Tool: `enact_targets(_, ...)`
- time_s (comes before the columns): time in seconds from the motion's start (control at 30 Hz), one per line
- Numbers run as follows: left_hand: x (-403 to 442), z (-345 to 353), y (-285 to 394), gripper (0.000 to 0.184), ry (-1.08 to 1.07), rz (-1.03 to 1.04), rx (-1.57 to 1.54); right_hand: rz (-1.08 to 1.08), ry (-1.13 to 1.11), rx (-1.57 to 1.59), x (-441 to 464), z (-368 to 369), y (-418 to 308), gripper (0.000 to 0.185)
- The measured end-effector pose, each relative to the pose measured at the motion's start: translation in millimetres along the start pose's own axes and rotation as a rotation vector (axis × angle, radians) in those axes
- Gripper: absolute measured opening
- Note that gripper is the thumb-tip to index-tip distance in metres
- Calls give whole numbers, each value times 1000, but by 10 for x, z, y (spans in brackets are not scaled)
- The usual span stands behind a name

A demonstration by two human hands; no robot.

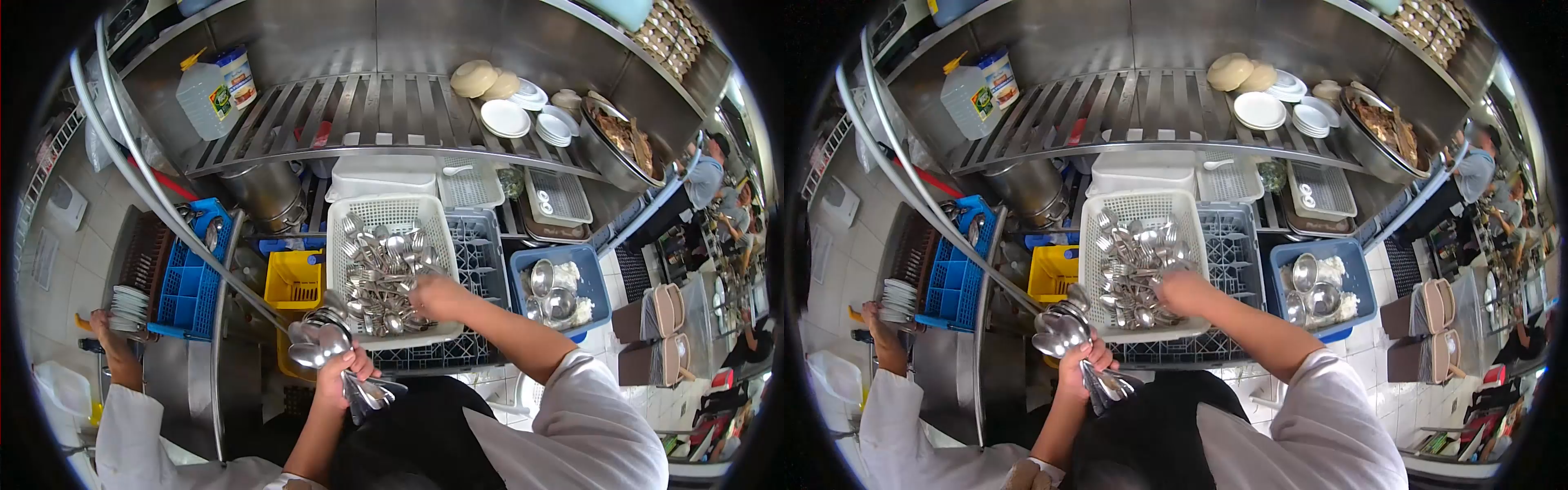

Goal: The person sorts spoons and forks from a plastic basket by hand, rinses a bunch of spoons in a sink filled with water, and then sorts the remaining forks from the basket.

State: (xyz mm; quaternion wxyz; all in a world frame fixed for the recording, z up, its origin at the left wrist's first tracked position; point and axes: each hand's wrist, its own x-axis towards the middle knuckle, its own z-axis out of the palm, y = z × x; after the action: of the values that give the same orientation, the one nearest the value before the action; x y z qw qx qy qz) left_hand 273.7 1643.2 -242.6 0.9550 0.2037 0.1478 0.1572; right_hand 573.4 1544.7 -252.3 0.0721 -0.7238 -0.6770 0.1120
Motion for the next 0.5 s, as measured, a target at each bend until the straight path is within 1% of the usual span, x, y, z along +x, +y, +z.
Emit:
enact_targets(0.03, 15, -40, 12, 28, 26, 32, 1, -90, -40, -192, -113, 233, 163, 19)
enact_targets(0.1, 45, -118, 34, 31, 93, 91, -20, -139, -20, -191, -142, 671, 390, 21)
enact_targets(0.17, 89, -137, 50, 30, 171, 164, -33, -189, -2, -190, -81, 788, 496, 24)
enact_targets(0.23, 120, -149, 65, 29, 233, 227, -80, -282, 17, -281, 67, 828, 505, 25)
enact_targets(0.27, 143, -124, 66, 29, 253, 236, -76, -297, 17, -266, 108, 703, 499, 25)
enact_targets(0.33, 167, -84, 80, 29, 356, 333, -90, -364, 97, -23, 182, 418, 558, 18)
enact_targets(0.37, 155, -128, 92, 29, 372, 347, -127, -368, 157, -8, 222, 368, 619, 12)
enact_targets(0.4, 142, -168, 121, 29, 384, 355, -128, -379, 153, 1, 266, 361, 710, 12)
enact_targets(0.5, 161, -221, 242, 27, 374, 365, -55, -351, 385, 244, 477, 193, 974, 6)
